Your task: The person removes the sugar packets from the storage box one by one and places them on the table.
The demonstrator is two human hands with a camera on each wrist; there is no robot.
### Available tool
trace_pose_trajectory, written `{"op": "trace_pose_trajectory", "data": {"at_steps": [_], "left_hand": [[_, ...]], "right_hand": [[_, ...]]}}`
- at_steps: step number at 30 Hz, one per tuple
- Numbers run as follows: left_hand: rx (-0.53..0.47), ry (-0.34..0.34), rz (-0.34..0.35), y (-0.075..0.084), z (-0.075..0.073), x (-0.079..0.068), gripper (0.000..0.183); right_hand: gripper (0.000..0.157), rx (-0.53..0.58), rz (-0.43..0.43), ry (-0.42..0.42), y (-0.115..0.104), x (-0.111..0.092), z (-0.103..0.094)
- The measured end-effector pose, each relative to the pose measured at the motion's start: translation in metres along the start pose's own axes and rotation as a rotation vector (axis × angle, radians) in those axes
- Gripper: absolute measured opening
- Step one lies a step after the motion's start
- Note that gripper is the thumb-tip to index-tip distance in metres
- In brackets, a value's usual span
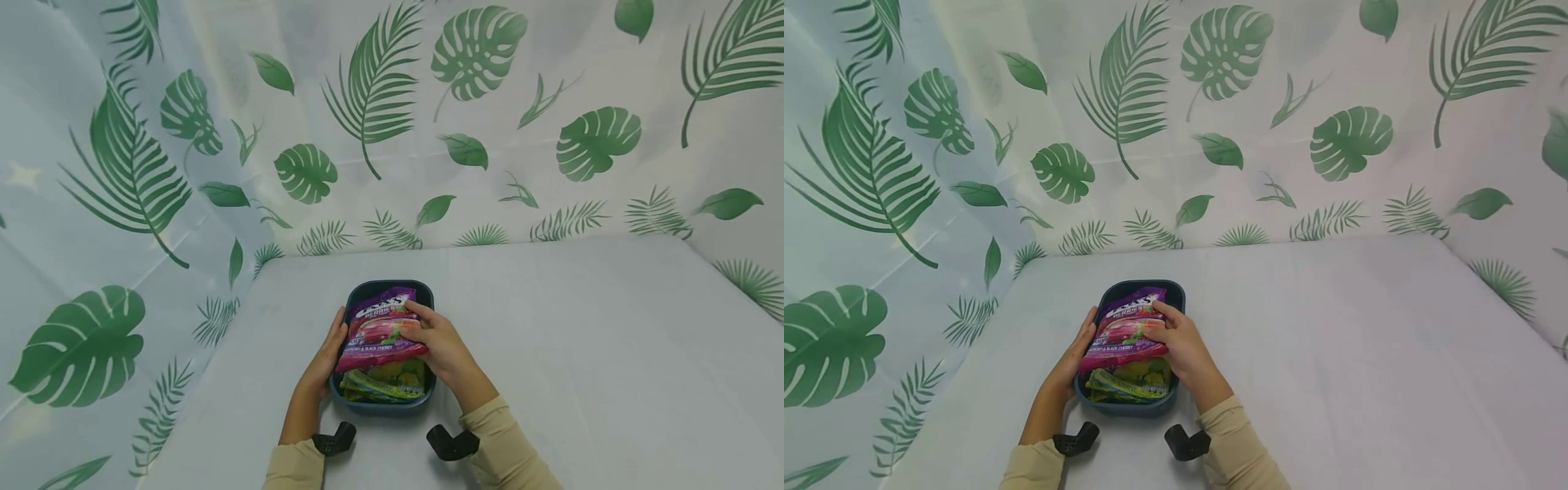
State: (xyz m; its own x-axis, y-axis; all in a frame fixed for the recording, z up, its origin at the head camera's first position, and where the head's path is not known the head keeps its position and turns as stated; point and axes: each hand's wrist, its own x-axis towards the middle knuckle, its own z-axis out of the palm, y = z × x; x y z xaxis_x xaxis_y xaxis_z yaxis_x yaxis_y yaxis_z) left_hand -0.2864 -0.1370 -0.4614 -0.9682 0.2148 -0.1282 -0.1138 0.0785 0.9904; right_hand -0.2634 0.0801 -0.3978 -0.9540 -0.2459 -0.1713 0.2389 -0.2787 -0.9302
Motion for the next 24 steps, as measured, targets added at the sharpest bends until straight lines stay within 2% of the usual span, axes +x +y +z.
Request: {"op": "trace_pose_trajectory", "data": {"at_steps": [6, 11, 18, 24], "left_hand": [[-0.019, -0.003, 0.005, -0.003, 0.000, -0.002, 0.059], [-0.010, -0.008, 0.005, -0.003, 0.000, -0.002, 0.057], [-0.004, 0.012, -0.004, -0.001, -0.001, -0.001, 0.057], [0.003, 0.011, -0.031, 0.001, -0.001, 0.001, 0.056]], "right_hand": [[0.058, 0.063, -0.027, -0.014, -0.011, -0.004, -0.007], [0.057, 0.143, -0.055, 0.043, -0.027, -0.010, -0.020], [0.058, 0.246, -0.086, 0.109, -0.047, -0.018, -0.047], [0.062, 0.332, -0.105, 0.148, -0.055, -0.022, -0.075]]}}
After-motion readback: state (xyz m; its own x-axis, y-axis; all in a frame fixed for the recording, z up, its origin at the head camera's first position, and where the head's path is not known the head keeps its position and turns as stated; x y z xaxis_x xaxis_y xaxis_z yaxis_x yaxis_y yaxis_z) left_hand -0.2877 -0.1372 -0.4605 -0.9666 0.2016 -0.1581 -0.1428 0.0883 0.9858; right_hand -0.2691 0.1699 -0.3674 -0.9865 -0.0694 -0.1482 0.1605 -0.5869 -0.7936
